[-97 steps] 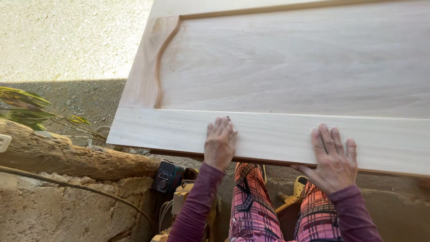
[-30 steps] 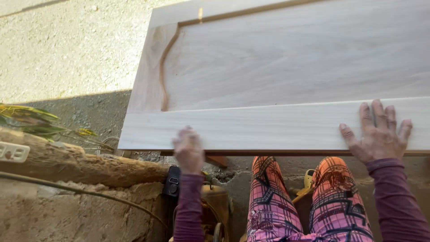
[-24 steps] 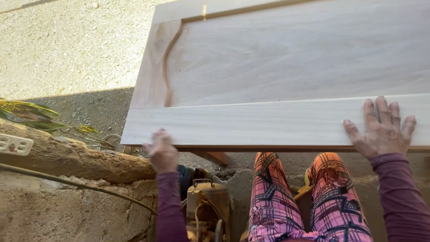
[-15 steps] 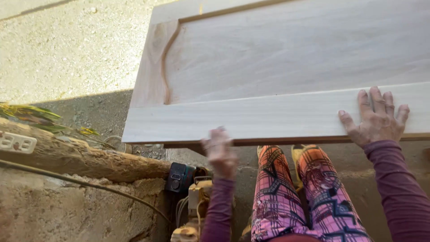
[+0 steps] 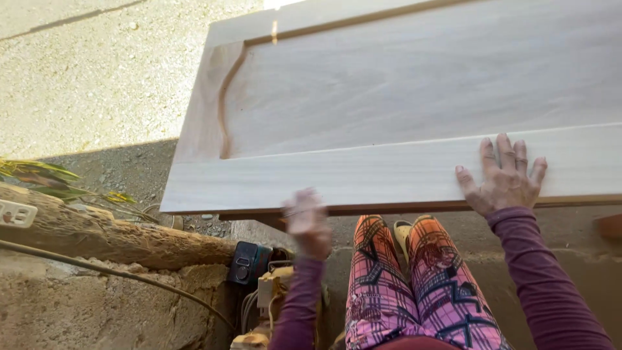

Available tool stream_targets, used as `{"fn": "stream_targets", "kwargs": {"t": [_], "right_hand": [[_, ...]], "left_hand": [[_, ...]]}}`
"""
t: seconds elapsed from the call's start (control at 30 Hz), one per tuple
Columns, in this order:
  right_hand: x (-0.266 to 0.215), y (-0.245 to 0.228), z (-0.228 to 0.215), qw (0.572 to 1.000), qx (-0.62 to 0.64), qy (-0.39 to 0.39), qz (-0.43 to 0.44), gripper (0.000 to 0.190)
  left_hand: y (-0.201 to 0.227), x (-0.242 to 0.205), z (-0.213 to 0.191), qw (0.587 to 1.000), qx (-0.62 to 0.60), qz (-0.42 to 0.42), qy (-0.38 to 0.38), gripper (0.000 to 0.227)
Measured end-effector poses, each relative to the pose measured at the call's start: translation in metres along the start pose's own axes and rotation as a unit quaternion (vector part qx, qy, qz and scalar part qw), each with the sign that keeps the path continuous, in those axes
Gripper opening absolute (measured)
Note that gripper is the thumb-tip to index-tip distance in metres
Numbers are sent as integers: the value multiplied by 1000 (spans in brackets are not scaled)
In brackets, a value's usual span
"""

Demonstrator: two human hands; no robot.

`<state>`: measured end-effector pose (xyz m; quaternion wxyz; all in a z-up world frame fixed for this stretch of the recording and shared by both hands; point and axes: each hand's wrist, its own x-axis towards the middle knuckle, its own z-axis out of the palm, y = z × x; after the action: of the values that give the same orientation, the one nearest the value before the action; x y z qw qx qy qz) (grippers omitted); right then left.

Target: The person is sanding a wooden cabinet door using a small piece of sandpaper.

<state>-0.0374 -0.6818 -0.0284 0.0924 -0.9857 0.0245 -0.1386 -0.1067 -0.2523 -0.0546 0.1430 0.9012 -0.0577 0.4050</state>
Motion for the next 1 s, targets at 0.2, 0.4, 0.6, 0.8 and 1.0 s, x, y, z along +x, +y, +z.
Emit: {"fn": "stream_targets", "kwargs": {"t": [0.2, 0.4, 0.6, 0.8, 1.0], "right_hand": [[-1, 15, -5, 1000, 20, -19, -6, 96], [-4, 98, -19, 999, 13, -9, 45, 96], [-1, 103, -17, 998, 8, 21, 56, 93], [9, 120, -31, 998, 24, 8, 58, 97], [10, 150, -17, 997, 21, 26, 76, 98]], "left_hand": [[100, -5, 27, 987, -131, 87, -26, 14], [-40, -15, -17, 999, 28, 20, 18, 15], [123, 4, 36, 992, -102, 67, 33, 19], [151, 10, 53, 977, -136, 162, -22, 22], [44, -7, 3, 997, -22, 73, 16, 20]]}}
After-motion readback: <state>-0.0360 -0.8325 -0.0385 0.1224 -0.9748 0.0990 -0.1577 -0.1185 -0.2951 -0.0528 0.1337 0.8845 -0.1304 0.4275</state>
